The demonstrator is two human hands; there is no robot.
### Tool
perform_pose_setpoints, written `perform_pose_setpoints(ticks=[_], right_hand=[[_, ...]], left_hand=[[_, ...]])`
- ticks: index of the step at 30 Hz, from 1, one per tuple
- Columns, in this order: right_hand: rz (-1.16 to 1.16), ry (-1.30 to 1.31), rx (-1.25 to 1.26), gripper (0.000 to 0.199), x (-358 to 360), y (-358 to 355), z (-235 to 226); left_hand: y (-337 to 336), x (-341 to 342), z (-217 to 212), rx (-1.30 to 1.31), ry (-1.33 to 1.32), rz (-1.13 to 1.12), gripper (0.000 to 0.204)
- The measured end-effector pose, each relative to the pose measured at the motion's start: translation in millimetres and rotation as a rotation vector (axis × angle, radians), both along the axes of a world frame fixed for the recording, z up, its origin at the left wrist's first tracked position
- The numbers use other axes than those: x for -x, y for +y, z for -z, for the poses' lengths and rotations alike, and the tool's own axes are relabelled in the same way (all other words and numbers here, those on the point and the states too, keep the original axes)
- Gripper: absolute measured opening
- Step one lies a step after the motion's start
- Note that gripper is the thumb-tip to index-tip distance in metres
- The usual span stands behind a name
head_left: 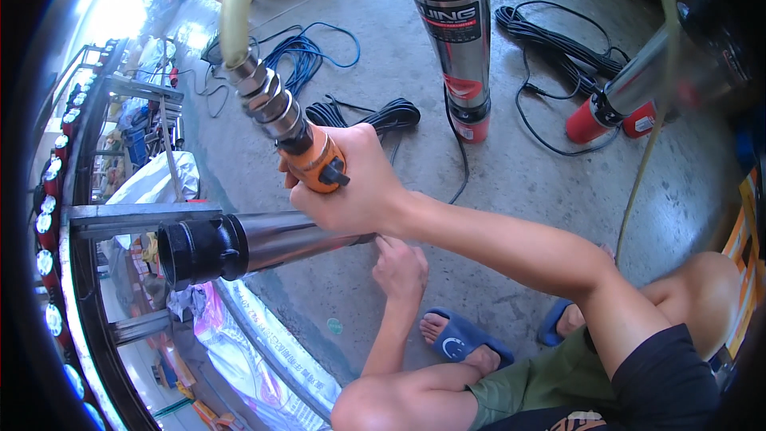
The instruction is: The person assembles pump motors by attaching components and using pliers to secure wires and parts.
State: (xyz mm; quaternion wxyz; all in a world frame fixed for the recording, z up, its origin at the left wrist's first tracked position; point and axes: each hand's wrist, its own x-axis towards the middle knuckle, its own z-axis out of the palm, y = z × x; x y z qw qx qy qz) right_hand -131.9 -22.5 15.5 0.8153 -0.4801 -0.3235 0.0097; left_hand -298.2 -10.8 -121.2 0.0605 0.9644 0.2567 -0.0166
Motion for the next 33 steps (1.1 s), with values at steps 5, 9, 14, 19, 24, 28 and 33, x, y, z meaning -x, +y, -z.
perform_pose_setpoints(ticks=[5, 9, 14, 19, 24, 28, 33], right_hand=[[0.045, -0.143, -0.04, 0.02, 0, -22, -25], [0.069, -0.139, -0.009, 0.019, -6, -41, -28], [0.019, 0.083, -0.104, 0.016, 0, -47, -18], [-0.042, 0.135, 0.023, 0.016, 7, -62, -14], [-0.136, 0.266, 0.048, 0.026, 17, -69, 4], [-0.136, 0.152, 0.12, 0.032, 21, -69, 13], [-0.173, 0.182, 0.063, 0.032, 29, -75, 16]], left_hand=[[11, 10, -3, -0.004, 0.034, 0.061, 0.034], [45, 46, -51, -0.147, -0.744, 0.209, 0.045], [94, 14, -148, 1.113, -1.075, 0.134, 0.078], [130, 1, -139, 0.896, -0.985, 0.072, 0.071], [113, -27, -149, 0.604, -1.011, -0.05, 0.052], [116, -44, -146, 0.84, -1.086, 0.182, 0.081], [108, -69, -145, 0.825, -0.978, 0.24, 0.052]])
